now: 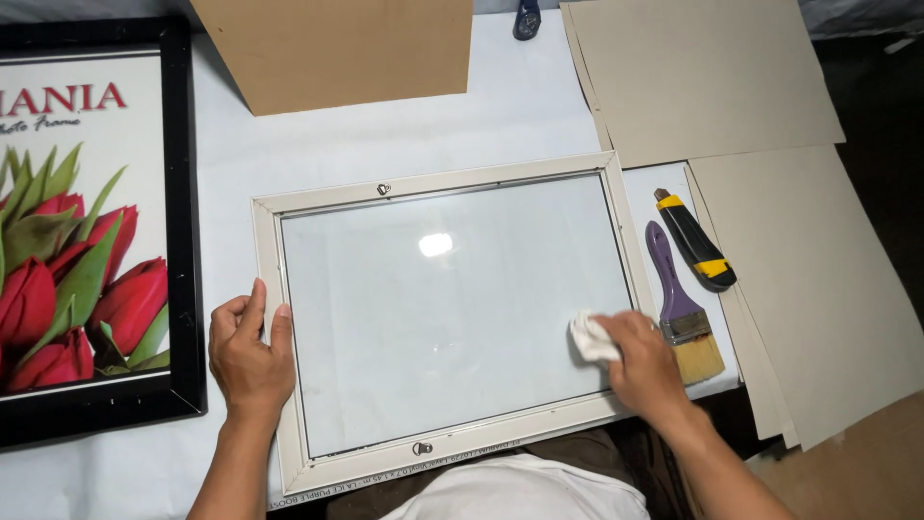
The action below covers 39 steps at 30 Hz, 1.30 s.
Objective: Cleaning the glass of a picture frame using a brush and a cloth.
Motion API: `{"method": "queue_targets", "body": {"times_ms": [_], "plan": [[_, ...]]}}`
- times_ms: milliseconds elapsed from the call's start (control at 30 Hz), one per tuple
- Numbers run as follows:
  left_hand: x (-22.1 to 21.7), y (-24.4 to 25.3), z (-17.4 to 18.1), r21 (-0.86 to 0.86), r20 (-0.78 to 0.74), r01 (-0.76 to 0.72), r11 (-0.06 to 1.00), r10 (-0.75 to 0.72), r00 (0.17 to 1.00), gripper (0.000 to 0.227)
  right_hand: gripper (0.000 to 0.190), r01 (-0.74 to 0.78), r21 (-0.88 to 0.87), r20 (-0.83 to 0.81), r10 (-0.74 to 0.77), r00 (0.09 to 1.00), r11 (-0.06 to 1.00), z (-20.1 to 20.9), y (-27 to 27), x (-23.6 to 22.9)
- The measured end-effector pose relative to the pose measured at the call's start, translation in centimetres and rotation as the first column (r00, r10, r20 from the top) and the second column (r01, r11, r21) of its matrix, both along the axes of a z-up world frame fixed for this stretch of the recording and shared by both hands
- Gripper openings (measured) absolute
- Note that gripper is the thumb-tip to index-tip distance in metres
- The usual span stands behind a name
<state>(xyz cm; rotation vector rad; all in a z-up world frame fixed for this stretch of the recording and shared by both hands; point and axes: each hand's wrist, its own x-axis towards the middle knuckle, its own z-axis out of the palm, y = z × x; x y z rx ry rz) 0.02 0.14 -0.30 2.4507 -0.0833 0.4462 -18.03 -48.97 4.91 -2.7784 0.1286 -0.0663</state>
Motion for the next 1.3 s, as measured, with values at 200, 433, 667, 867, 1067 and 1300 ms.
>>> {"method": "queue_targets", "body": {"times_ms": [200,433,667,867,1067,1300], "plan": [[0.0,-0.1,0.4,-0.010,-0.019,0.003,1.000,-0.003,1.000,0.044,0.049,0.138,-0.212,0.191,-0.098,0.977,0.967,0.1,-3.6,17.7],[-0.2,-0.3,0.6,-0.009,-0.022,-0.015,1.000,0.015,1.000,0.044,0.048,0.123,-0.160,0.164,-0.097,0.982,0.979,1.3,-0.8,16.9],[-0.1,-0.3,-0.1,0.026,0.022,-0.023,0.999,0.023,1.000,0.045,0.069,-0.201,-0.025,0.012,0.202,0.979,0.979,0.2,8.9,-0.3],[0.0,-0.2,0.5,0.027,0.012,-0.032,0.999,0.031,0.999,0.044,0.063,-0.195,-0.005,-0.002,0.195,0.981,0.981,0.8,8.5,7.6],[0.3,-0.3,0.3,0.007,-0.015,-0.041,0.999,0.041,0.999,0.044,0.044,-0.115,-0.038,0.175,0.120,0.977,0.993,1.3,8.8,22.9],[0.1,-0.3,0.2,0.011,-0.010,-0.048,0.999,0.048,0.999,0.043,0.045,-0.252,-0.044,0.061,0.254,0.965,0.967,2.1,13.5,12.2]]}}
